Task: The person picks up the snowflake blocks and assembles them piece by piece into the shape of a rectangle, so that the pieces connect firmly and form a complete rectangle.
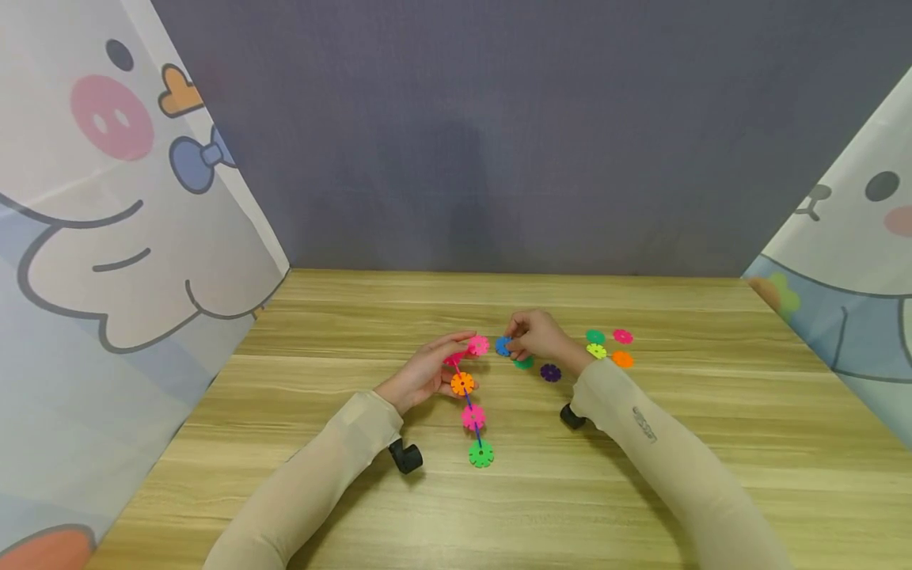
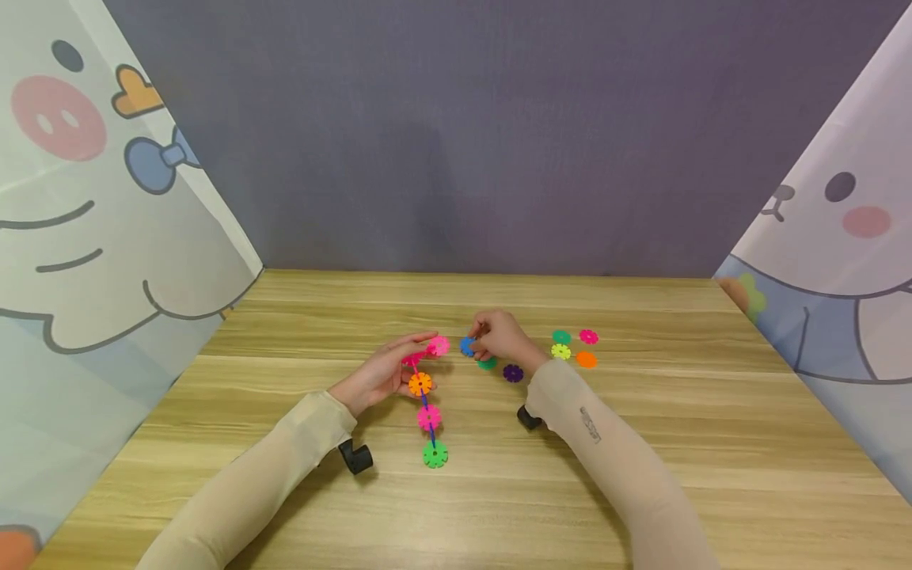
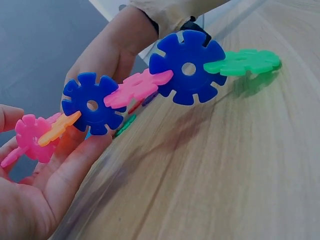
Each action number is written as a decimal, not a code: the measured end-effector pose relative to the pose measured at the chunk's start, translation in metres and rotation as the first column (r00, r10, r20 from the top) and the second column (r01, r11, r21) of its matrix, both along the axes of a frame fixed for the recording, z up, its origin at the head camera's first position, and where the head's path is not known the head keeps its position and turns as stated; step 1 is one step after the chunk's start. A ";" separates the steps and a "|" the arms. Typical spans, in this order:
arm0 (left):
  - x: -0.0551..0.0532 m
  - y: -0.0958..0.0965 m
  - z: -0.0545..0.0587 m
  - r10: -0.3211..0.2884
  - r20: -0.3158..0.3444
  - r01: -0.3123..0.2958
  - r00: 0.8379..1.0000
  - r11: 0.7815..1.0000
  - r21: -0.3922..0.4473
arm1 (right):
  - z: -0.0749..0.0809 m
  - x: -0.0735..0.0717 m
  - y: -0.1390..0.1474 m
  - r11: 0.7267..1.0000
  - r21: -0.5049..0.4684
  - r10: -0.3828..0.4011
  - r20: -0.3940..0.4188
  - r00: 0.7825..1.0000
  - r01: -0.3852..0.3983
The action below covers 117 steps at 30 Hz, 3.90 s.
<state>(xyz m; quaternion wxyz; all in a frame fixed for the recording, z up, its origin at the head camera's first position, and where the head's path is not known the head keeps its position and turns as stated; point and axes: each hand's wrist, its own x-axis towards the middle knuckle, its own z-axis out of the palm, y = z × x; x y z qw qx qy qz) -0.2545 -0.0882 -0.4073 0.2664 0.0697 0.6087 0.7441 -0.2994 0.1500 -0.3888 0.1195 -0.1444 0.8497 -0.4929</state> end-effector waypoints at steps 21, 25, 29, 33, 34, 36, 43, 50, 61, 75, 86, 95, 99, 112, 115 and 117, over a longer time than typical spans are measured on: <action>-0.001 0.002 0.000 -0.025 0.007 0.025 1.000 1.000 0.004 | 0.006 0.026 0.008 0.993 -0.114 -0.029 -0.075 0.997 0.021; -0.001 0.002 0.000 -0.029 0.000 0.029 1.000 1.000 -0.001 | 0.008 0.029 0.007 0.987 -0.158 -0.055 -0.115 0.992 0.036; -0.001 0.003 0.001 -0.027 0.003 0.027 1.000 1.000 -0.007 | 0.007 0.030 0.006 0.979 -0.199 -0.073 -0.128 0.989 0.046; -0.001 0.003 0.001 -0.024 0.003 0.024 1.000 1.000 -0.010 | 0.007 0.030 0.005 0.972 -0.232 -0.072 -0.139 0.988 0.039; -0.001 0.004 0.002 -0.024 0.003 0.024 1.000 1.000 -0.011 | 0.007 0.030 0.004 0.971 -0.239 -0.067 -0.141 0.988 0.032; -0.001 0.005 0.002 -0.024 0.005 0.024 1.000 1.000 -0.013 | 0.008 0.031 0.003 0.969 -0.248 -0.054 -0.146 0.988 0.017; -0.002 0.007 0.002 -0.022 0.011 0.022 1.000 1.000 -0.012 | 0.007 0.032 0.000 0.970 -0.244 -0.037 -0.154 0.987 -0.002; -0.002 0.007 0.003 -0.031 0.010 0.031 0.999 1.000 0.005 | 0.006 0.029 -0.001 0.963 -0.267 -0.014 -0.168 0.986 -0.032; -0.002 0.005 0.008 -0.053 -0.017 0.054 0.998 0.998 0.022 | 0.002 0.029 -0.003 0.952 -0.299 -0.008 -0.248 0.969 -0.068; -0.001 0.006 0.008 -0.081 -0.042 0.083 0.996 0.996 0.041 | 0.008 0.028 -0.006 0.960 -0.278 -0.036 -0.198 0.980 -0.021; -0.001 0.005 0.005 -0.159 0.000 0.158 0.987 0.980 0.120 | 0.009 0.025 -0.006 0.962 -0.271 -0.045 -0.101 0.994 0.016; 0.001 0.005 0.006 -0.083 0.007 0.082 0.996 0.990 0.119 | 0.013 0.023 0.004 0.990 -0.141 -0.029 -0.128 0.991 0.011; 0.002 0.004 0.005 -0.060 -0.003 0.060 0.998 0.993 0.104 | 0.013 0.021 0.013 0.997 -0.075 -0.041 -0.147 0.988 0.030; 0.000 0.004 -0.002 -0.004 -0.061 0.010 0.998 0.994 0.110 | 0.008 0.013 0.032 0.994 0.110 0.011 -0.077 0.997 -0.003; 0.000 0.005 -0.002 0.016 -0.060 -0.010 0.998 0.995 0.100 | 0.006 0.012 0.033 0.983 0.180 0.036 -0.070 0.997 -0.022; 0.001 0.005 -0.002 0.019 -0.059 -0.014 0.998 0.996 0.089 | 0.005 0.012 0.033 0.977 0.211 0.055 -0.073 0.996 -0.038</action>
